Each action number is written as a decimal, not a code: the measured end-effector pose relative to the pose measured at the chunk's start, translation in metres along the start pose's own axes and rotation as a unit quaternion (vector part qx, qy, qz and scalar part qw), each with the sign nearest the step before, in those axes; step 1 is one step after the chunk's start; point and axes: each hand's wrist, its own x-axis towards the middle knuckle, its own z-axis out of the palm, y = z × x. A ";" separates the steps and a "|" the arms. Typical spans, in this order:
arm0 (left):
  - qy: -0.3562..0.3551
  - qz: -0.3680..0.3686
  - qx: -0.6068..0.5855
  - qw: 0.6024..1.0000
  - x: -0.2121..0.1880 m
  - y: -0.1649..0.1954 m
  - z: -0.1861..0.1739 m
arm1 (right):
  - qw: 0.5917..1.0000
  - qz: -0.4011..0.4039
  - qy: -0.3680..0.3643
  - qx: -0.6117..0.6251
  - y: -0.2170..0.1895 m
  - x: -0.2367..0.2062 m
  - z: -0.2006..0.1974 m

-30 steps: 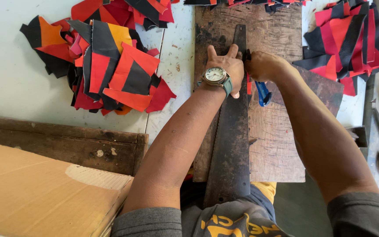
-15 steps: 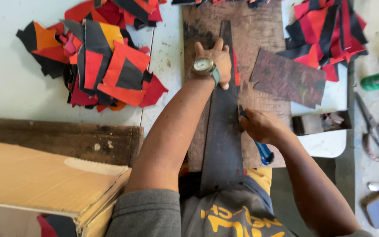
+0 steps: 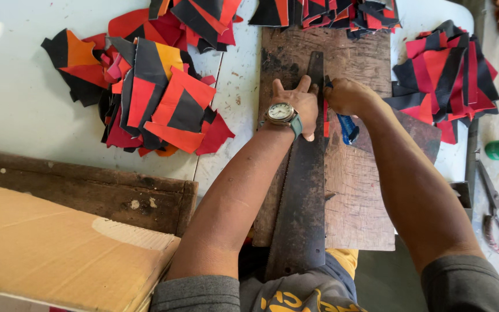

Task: The person uses a utility knife and metal templates to cut red and black material into geometric shapes on a wooden board. They repeatedly align the templates, cut along the edges, and stack the finished pieces on the table.

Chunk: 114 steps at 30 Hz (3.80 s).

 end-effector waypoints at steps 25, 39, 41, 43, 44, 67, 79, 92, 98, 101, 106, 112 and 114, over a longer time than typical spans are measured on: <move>-0.024 -0.066 0.081 0.994 -0.021 -0.043 -0.003 | 0.982 0.119 0.048 0.141 -0.014 -0.229 0.056; 0.201 0.107 -0.116 0.967 0.062 -0.025 0.016 | 0.927 0.015 0.283 0.245 -0.012 -0.239 0.056; 0.178 0.182 -0.229 0.940 0.067 -0.024 0.012 | 0.892 -0.032 0.360 0.271 -0.004 -0.230 0.051; 0.182 0.267 -0.301 0.897 0.068 -0.014 0.003 | 0.847 -0.072 0.422 0.315 0.007 -0.211 0.040; 0.178 0.290 -0.309 0.888 0.068 -0.008 -0.004 | 0.821 -0.102 0.427 0.365 0.013 -0.201 0.034; -0.004 0.112 -0.810 0.575 0.014 -0.044 0.042 | 0.899 -0.091 0.204 0.376 0.146 -0.157 -0.003; -0.116 0.161 -0.760 0.619 0.025 -0.008 0.039 | 0.940 -0.055 0.105 0.319 0.076 -0.159 -0.066; -0.063 0.193 -0.716 0.668 0.022 -0.011 0.044 | 0.944 -0.048 0.086 0.316 0.070 -0.158 -0.065; 0.263 0.142 -0.582 0.756 0.018 -0.094 0.025 | 0.955 -0.168 0.105 0.220 0.038 -0.134 -0.051; 0.335 0.116 -0.606 0.712 0.011 -0.126 0.012 | 0.912 -0.244 0.310 0.110 -0.013 -0.139 -0.025; 0.231 0.105 -0.767 0.590 0.008 -0.106 0.024 | 0.921 -0.207 0.251 0.215 -0.036 -0.176 0.028; 0.013 0.117 -0.854 0.508 0.038 -0.012 0.075 | 0.875 0.067 0.307 0.368 0.087 -0.193 0.046; 0.011 0.125 -0.849 0.513 0.049 0.009 0.090 | 0.880 0.147 0.344 0.294 0.131 -0.197 0.047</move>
